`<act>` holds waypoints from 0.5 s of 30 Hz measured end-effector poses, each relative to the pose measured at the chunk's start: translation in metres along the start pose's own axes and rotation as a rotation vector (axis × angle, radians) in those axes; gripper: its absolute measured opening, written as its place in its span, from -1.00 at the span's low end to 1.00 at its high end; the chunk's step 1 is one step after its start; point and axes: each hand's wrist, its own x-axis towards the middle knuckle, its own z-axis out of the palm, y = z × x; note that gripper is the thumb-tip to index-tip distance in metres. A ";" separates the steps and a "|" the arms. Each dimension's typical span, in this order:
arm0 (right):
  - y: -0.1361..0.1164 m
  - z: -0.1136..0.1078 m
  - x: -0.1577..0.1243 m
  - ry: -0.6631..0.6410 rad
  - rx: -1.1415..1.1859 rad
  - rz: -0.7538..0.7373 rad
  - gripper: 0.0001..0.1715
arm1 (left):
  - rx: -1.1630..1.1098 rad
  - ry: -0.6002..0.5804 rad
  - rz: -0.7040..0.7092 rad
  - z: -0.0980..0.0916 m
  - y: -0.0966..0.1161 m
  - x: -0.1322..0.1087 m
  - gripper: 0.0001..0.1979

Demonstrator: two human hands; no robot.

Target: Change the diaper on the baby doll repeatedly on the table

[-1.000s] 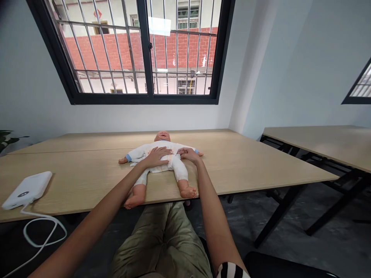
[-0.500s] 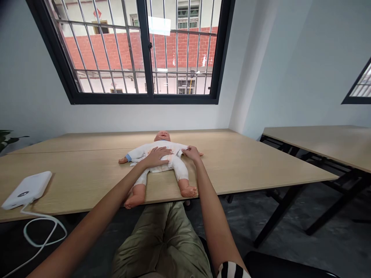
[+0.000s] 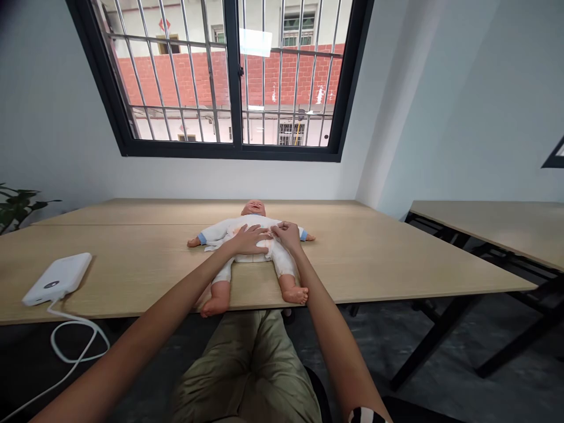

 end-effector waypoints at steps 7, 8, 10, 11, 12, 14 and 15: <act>-0.009 0.006 -0.012 -0.105 -0.091 -0.057 -0.64 | 0.025 0.022 0.004 0.007 -0.002 0.000 -0.42; -0.010 0.006 -0.013 -0.105 -0.108 -0.058 -0.64 | 0.025 0.022 0.001 0.008 -0.002 0.000 -0.42; -0.012 0.006 -0.014 -0.101 -0.127 -0.055 -0.66 | 0.023 0.017 -0.006 0.009 -0.003 0.000 -0.41; -0.012 0.006 -0.014 -0.097 -0.131 -0.051 -0.66 | 0.021 0.012 -0.009 0.009 -0.003 0.000 -0.41; -0.012 0.006 -0.013 -0.092 -0.132 -0.048 -0.67 | 0.022 0.008 -0.008 0.009 -0.003 0.000 -0.40; -0.012 0.006 -0.013 -0.092 -0.131 -0.051 -0.67 | 0.029 0.010 -0.001 0.009 -0.002 -0.001 -0.41; -0.011 0.006 -0.012 -0.093 -0.135 -0.056 -0.68 | 0.033 0.013 0.004 0.009 -0.001 -0.001 -0.41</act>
